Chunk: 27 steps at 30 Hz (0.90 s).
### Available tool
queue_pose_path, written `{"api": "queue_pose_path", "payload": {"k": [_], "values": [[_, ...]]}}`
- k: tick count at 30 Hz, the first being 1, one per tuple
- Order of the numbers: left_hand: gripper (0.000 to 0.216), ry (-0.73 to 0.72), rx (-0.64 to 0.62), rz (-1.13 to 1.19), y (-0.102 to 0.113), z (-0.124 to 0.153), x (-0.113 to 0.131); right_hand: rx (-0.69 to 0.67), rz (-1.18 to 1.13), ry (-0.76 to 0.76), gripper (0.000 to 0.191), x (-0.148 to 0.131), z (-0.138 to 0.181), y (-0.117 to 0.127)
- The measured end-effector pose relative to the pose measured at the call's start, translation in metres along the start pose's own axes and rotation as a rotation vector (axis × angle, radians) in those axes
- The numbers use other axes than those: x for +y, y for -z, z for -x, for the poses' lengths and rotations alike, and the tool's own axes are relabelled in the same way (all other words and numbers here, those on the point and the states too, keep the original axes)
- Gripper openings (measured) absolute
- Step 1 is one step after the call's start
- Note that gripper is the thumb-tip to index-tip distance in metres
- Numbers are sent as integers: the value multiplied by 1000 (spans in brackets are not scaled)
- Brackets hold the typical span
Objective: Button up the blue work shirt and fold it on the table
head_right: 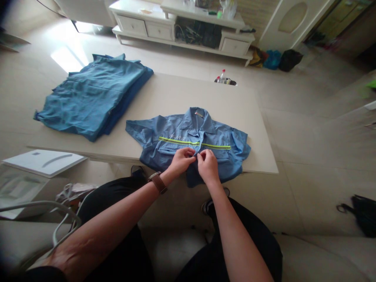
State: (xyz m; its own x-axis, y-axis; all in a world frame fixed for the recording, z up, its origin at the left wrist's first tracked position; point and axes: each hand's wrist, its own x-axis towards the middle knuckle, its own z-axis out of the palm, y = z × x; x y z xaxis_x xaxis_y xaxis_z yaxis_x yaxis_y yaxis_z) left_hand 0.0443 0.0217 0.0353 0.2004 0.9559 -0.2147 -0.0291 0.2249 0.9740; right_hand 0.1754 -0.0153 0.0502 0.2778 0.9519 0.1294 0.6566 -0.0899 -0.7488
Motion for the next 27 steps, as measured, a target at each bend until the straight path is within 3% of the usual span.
{"api": "queue_pose_path", "payload": {"k": [8, 12, 19, 23, 27], "values": [[24, -68, -88, -109, 6, 1, -1, -39, -136, -199, 26, 10, -3, -6], [25, -96, -182, -261, 13, 7, 4, 80, -109, -107, 25, 9, -5, -3], [21, -71, -398, -372, 20, 9, -1, 17, -37, -23, 32, 27, -5, -16], [25, -43, -400, -436, 19, 10, -2, 34, -30, -27, 36, 31, -5, -20], [32, -46, -263, -506, 12, 6, 2, 27, -57, 4, 39, 29, -2, -18]]}}
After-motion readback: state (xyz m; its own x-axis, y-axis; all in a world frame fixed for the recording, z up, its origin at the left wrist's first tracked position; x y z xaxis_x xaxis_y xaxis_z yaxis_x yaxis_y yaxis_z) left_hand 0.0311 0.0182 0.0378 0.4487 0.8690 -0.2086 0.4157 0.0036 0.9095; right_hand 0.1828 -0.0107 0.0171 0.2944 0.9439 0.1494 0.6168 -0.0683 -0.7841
